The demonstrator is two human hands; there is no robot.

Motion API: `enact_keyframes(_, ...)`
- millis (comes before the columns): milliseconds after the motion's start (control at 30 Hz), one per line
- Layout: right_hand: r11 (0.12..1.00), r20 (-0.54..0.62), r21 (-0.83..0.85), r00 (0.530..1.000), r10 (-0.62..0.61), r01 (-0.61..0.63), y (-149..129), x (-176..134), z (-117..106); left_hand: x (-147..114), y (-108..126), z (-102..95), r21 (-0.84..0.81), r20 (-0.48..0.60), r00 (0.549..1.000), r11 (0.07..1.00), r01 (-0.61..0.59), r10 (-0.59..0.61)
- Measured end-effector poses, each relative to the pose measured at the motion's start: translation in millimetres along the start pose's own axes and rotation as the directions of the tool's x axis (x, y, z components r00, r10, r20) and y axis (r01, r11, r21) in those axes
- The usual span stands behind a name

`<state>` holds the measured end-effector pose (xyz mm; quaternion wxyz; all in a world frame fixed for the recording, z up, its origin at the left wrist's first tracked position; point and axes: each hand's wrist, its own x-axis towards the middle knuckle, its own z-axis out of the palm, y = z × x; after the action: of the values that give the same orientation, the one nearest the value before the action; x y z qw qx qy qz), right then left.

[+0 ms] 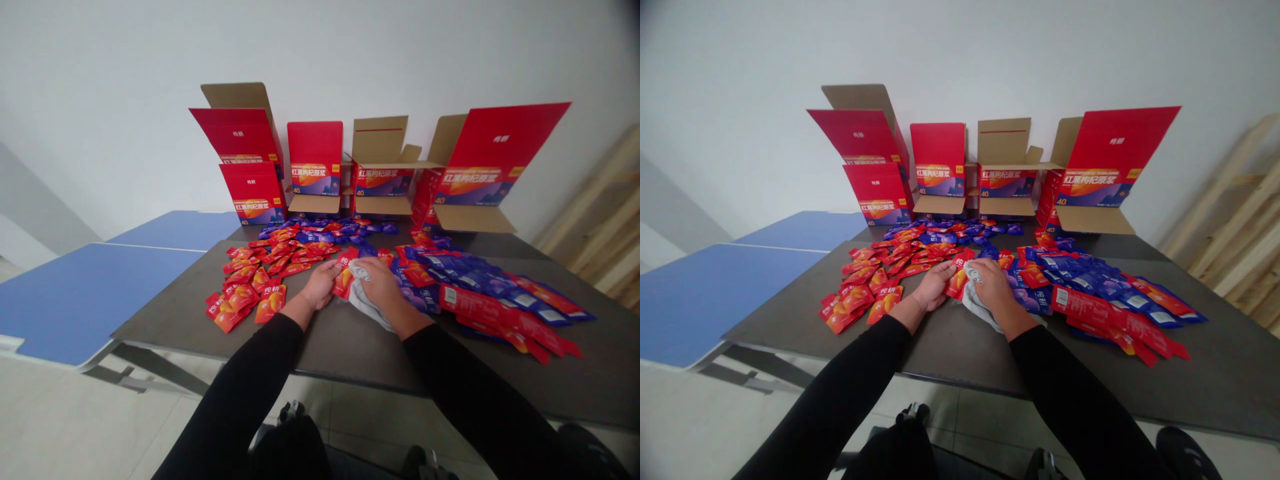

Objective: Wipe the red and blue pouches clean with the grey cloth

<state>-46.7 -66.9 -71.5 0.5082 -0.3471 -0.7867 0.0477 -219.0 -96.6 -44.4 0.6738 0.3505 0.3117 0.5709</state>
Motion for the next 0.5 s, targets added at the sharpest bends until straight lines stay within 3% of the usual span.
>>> enact_keyframes(233, 0.995, 0.213, 0.004, 0.972, -0.102, 0.103, -12, -2, 1, 4, 3, -0.2, -0.072, -0.114, 0.99, 0.993, -0.091, 0.082)
enact_keyframes(500, 0.973, 0.362, 0.008, 0.907, -0.217, 0.23, -28, -3, 2, 4, 9, 3.1, -0.112, -0.222, 0.968, 0.983, -0.144, 0.116)
